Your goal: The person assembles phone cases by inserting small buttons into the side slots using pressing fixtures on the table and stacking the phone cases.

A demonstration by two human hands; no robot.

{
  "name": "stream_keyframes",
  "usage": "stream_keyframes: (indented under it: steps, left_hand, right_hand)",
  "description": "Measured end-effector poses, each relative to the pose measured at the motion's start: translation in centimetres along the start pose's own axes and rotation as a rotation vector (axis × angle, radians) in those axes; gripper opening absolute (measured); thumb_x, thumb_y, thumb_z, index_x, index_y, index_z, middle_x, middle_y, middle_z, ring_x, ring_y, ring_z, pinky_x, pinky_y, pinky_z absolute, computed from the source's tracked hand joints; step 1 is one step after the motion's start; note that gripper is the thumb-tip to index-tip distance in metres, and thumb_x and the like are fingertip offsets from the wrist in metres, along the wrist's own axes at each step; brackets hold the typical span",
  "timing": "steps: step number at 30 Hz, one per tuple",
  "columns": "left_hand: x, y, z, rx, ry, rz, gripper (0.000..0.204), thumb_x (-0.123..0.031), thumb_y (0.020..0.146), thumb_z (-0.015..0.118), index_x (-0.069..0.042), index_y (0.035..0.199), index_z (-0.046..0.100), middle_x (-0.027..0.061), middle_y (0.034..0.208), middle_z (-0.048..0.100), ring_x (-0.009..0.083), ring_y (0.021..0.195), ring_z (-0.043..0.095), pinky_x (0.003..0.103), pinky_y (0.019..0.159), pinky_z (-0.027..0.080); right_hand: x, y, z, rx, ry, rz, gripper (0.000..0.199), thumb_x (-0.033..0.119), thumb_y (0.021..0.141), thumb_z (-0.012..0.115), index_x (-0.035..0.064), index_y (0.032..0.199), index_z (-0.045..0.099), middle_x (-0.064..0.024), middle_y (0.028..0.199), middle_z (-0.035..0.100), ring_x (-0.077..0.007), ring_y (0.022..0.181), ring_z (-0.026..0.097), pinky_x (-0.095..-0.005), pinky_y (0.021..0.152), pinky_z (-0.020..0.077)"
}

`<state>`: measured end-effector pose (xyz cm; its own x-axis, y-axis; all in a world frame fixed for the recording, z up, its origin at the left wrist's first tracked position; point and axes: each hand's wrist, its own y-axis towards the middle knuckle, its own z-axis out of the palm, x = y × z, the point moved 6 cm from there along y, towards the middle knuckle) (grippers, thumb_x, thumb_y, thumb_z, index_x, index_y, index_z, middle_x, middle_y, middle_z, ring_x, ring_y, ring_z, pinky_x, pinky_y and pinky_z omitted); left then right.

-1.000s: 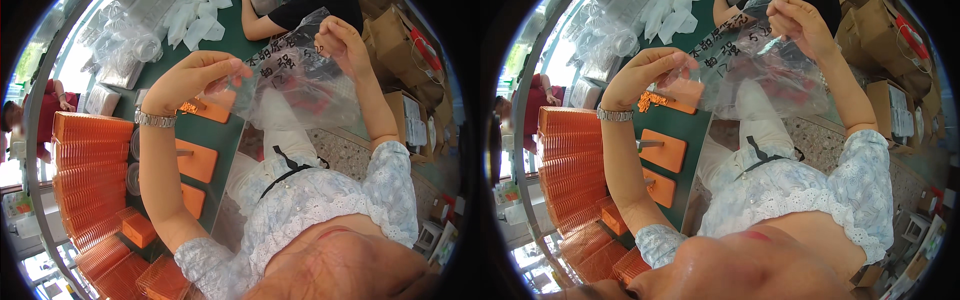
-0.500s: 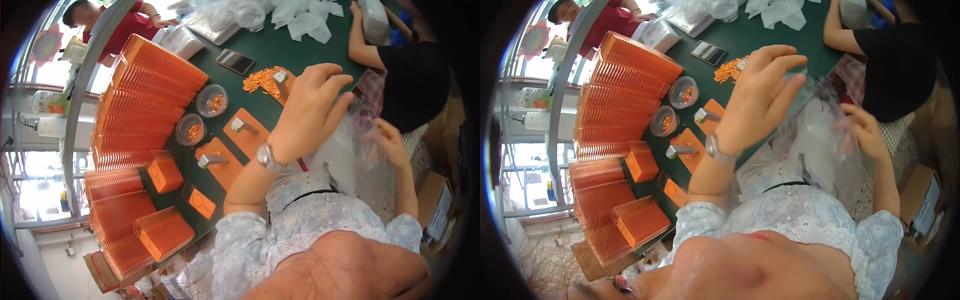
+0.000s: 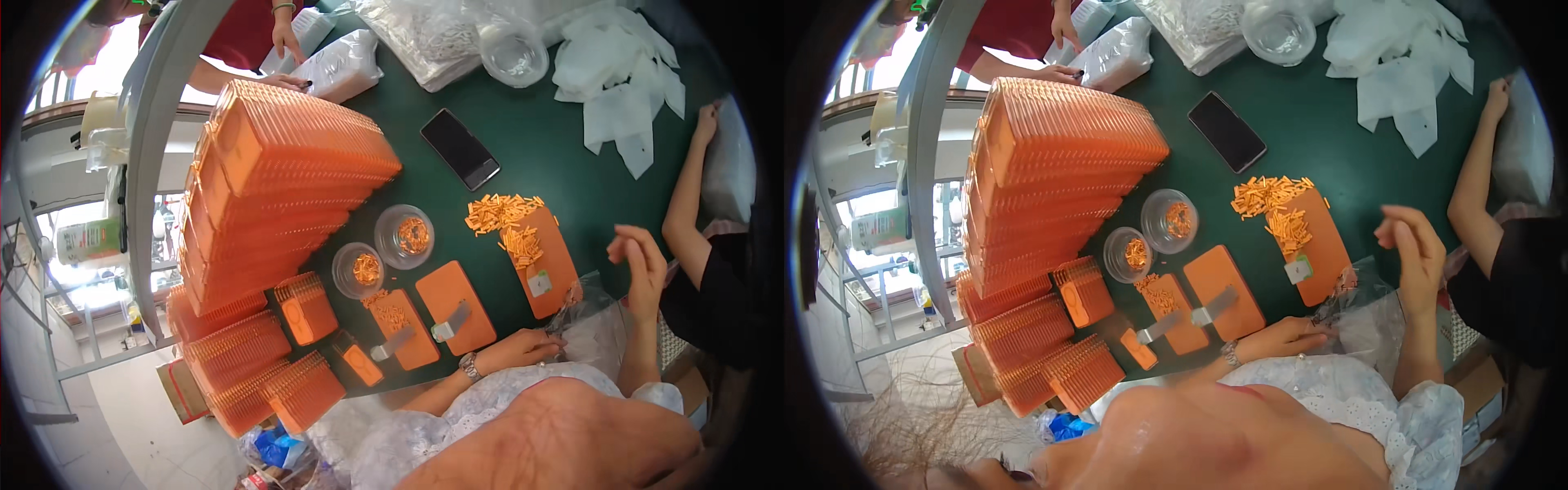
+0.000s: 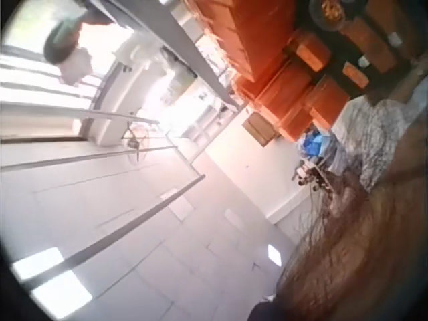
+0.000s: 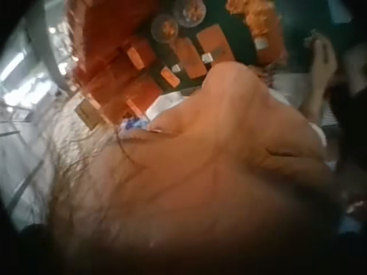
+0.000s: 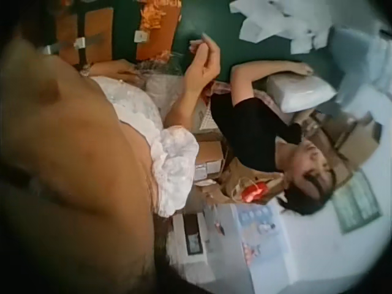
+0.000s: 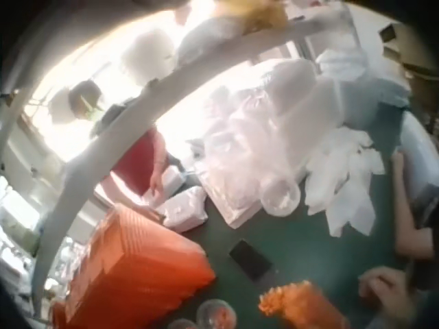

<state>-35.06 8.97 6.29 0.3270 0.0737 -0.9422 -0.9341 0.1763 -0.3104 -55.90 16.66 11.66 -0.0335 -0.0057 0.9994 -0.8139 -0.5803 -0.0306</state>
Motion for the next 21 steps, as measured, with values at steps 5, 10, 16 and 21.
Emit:
stream_keyframes:
  steps: [5, 10, 16, 21]
  left_hand:
    - [1.8, -2.0, -0.7, -0.284, 0.152, -0.252, 0.025, -0.020, 0.092, 0.053, 0.002, 0.095, 0.064, 0.0196, 0.089, 0.055, 0.0358, 0.085, 0.054, 0.043, 0.075, 0.044]
    - [3.0, -2.6, -1.9, -0.562, 0.360, -0.280, 0.024, -0.017, 0.089, 0.054, 0.005, 0.082, 0.060, 0.0223, 0.089, 0.053, 0.0378, 0.090, 0.052, 0.043, 0.076, 0.042]
    - [6.6, -2.4, -2.1, -0.636, 0.133, -0.332, 0.035, -0.027, 0.093, 0.052, 0.008, 0.096, 0.058, 0.0231, 0.083, 0.052, 0.0380, 0.084, 0.054, 0.043, 0.074, 0.043]
    - [7.3, -2.3, -2.7, -0.650, 0.067, -0.366, 0.035, -0.027, 0.093, 0.052, 0.008, 0.095, 0.058, 0.0233, 0.083, 0.052, 0.0383, 0.084, 0.054, 0.043, 0.074, 0.043]
  right_hand:
    - [8.4, 15.6, 14.3, 0.333, -0.295, -0.259, 0.027, 0.007, 0.094, 0.048, 0.0041, 0.118, 0.060, -0.0071, 0.089, 0.059, -0.0123, 0.080, 0.055, -0.0255, 0.073, 0.0440]
    - [6.2, 31.7, 31.2, 0.469, -0.526, -0.651, 0.034, 0.005, 0.091, 0.046, 0.0108, 0.122, 0.058, -0.0161, 0.094, 0.060, -0.0321, 0.094, 0.057, -0.0374, 0.086, 0.0445]
    - [1.2, 37.7, 44.8, 0.561, -1.019, -0.592, 0.038, 0.014, 0.088, 0.052, 0.0268, 0.123, 0.059, -0.0097, 0.117, 0.056, -0.0285, 0.118, 0.048, -0.0409, 0.097, 0.0424]
    - [-1.4, 40.3, 47.9, 0.396, -1.007, -0.690, 0.036, 0.013, 0.088, 0.054, 0.0221, 0.121, 0.060, -0.0093, 0.113, 0.056, -0.0275, 0.114, 0.051, -0.0391, 0.095, 0.0424]
